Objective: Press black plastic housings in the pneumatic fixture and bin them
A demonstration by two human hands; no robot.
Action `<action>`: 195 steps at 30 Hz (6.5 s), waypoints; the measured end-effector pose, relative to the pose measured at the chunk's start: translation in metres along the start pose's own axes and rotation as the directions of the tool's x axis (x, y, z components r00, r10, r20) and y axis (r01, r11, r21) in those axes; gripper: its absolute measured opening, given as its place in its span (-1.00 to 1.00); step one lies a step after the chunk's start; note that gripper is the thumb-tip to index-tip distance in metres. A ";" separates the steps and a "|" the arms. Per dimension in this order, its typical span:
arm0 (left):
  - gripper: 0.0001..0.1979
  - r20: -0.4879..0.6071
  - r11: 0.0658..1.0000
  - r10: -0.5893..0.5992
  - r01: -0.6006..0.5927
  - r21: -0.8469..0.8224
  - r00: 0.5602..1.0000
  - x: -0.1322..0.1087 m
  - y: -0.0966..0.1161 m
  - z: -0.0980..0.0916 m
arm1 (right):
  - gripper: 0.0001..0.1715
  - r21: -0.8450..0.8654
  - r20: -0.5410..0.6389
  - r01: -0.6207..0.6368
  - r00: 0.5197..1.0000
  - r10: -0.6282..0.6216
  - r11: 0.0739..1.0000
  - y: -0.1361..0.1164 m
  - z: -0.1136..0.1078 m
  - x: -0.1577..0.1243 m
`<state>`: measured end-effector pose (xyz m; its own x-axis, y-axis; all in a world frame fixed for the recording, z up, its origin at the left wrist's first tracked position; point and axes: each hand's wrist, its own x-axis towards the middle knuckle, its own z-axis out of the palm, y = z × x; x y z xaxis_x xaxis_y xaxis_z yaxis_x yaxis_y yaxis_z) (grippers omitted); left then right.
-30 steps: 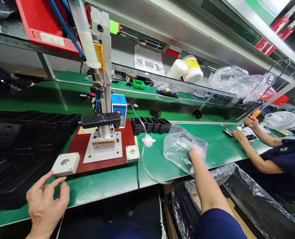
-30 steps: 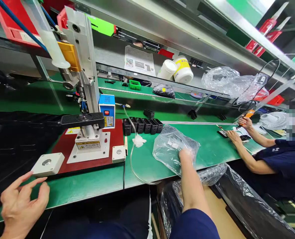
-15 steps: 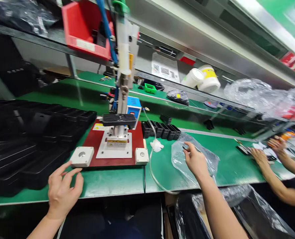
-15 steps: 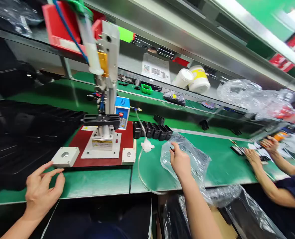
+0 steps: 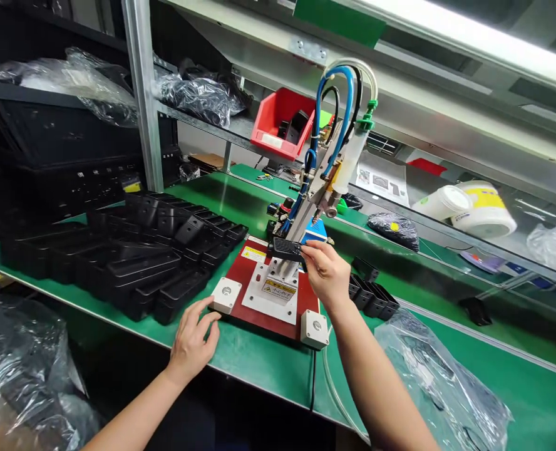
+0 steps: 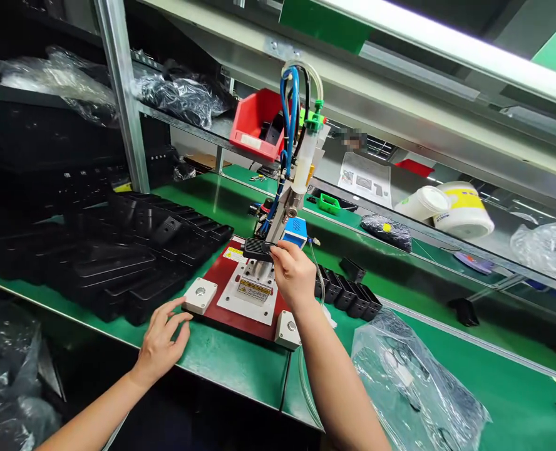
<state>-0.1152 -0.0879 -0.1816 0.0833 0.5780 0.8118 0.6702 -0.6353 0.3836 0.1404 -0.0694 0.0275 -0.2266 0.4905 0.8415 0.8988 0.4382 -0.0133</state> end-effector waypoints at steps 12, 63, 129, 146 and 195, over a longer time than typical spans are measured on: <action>-0.82 -0.019 1.000 0.002 -0.002 -0.004 1.000 0.002 0.002 -0.002 | -0.72 -0.143 0.119 0.080 0.991 -0.063 0.987 -0.004 0.009 0.004; -0.58 0.096 0.991 0.069 -0.080 0.109 0.993 0.014 0.010 -0.002 | -0.69 -0.187 0.210 -0.250 0.935 0.287 0.950 -0.003 -0.019 -0.176; -0.69 0.019 0.996 0.086 -0.086 -0.016 0.996 0.040 0.003 0.027 | -0.48 -0.042 -0.022 -0.360 0.933 0.359 0.932 -0.020 0.002 -0.223; -0.67 0.007 0.994 0.108 -0.108 -0.016 0.994 0.041 0.002 0.027 | -0.54 -0.079 -0.021 -0.311 0.950 0.311 0.947 -0.018 0.004 -0.227; -0.66 0.023 0.994 0.105 -0.105 -0.019 0.994 0.044 0.003 0.027 | -0.51 -0.047 -0.003 -0.347 0.938 0.347 0.937 -0.017 0.005 -0.228</action>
<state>-0.0894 -0.0509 -0.1565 0.1704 0.5195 0.8373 0.6434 -0.7022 0.3048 0.1752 -0.1853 -0.1671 0.1008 0.6099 0.7860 0.9383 0.2044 -0.2790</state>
